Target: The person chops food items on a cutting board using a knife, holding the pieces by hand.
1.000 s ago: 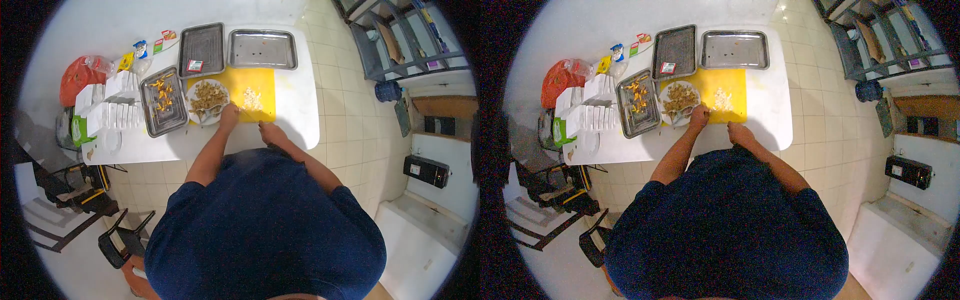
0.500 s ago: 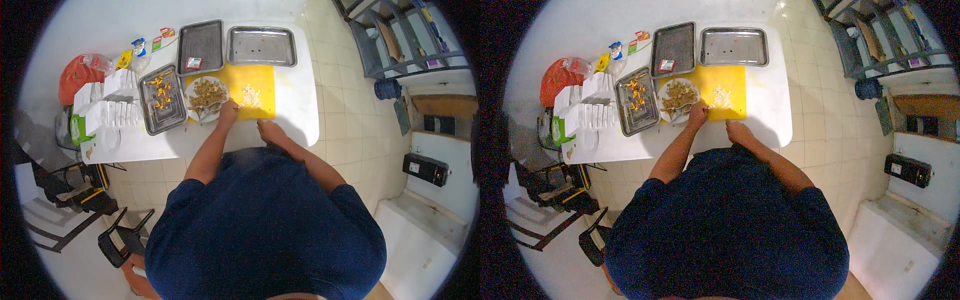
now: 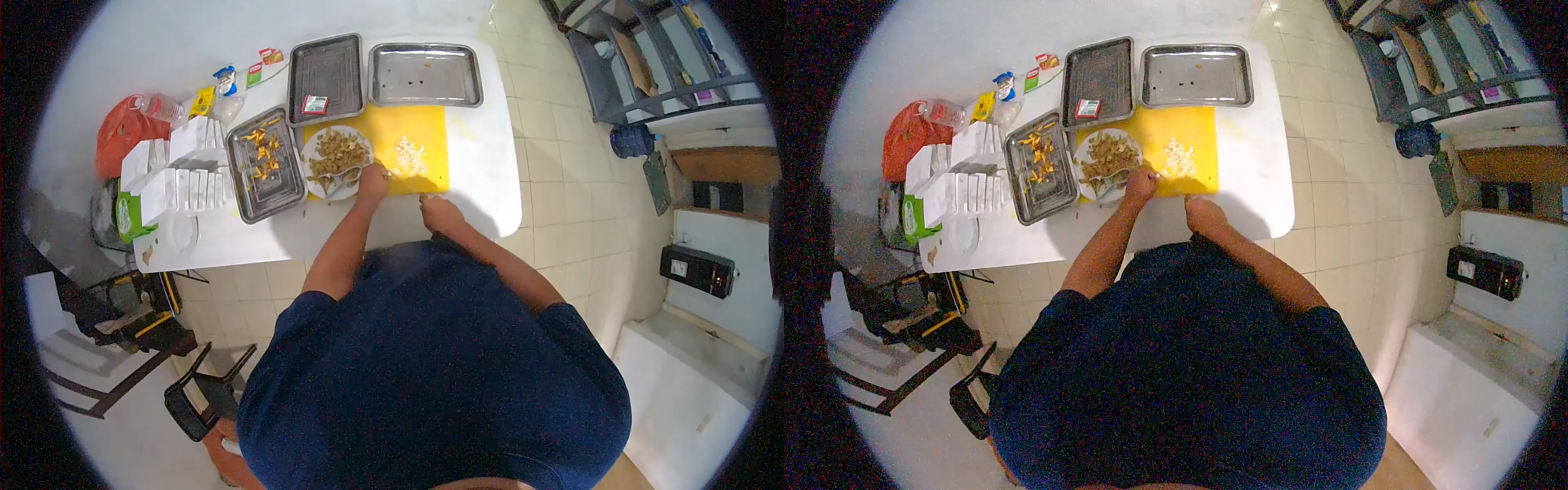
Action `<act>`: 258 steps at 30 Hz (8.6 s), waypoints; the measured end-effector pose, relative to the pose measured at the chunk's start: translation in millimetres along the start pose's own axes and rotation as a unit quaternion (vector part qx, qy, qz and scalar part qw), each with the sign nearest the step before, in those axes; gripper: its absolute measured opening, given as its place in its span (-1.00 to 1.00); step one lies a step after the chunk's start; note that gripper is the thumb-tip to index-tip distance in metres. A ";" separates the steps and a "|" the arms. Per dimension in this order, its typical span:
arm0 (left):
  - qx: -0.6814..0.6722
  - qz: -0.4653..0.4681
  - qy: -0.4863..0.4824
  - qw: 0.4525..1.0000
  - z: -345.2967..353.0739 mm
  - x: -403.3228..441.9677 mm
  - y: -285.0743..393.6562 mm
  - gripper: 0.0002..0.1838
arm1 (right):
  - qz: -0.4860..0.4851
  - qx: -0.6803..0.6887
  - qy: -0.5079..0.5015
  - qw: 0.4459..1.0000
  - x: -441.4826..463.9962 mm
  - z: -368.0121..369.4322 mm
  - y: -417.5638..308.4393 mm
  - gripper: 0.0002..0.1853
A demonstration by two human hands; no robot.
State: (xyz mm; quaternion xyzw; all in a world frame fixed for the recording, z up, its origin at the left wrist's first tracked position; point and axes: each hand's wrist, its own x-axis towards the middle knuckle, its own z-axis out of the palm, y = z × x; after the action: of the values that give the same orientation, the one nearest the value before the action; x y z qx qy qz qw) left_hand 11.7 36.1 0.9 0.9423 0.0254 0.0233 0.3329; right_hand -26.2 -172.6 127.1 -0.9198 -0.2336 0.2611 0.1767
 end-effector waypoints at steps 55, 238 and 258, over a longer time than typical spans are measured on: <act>-0.044 -0.009 -0.031 0.999 -8.8 -1.2 9.1 -0.88 | 0.018 0.096 0.023 0.995 -5.1 9.5 16.8 -0.70; 0.076 -0.039 -0.088 0.992 -24.3 6.8 30.4 -0.90 | 0.025 0.027 0.010 0.999 18.6 7.0 19.9 -0.81; 0.049 -0.088 -0.046 0.994 -25.4 -1.3 37.1 -0.84 | 0.058 0.031 0.005 0.998 13.3 12.1 8.4 -0.77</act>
State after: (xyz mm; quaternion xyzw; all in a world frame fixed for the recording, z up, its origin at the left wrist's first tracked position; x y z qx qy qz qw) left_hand 10.1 23.1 43.9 0.9518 0.0945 -0.0505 0.2874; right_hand -20.1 -170.2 108.3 -0.9271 -0.1710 0.2733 0.1911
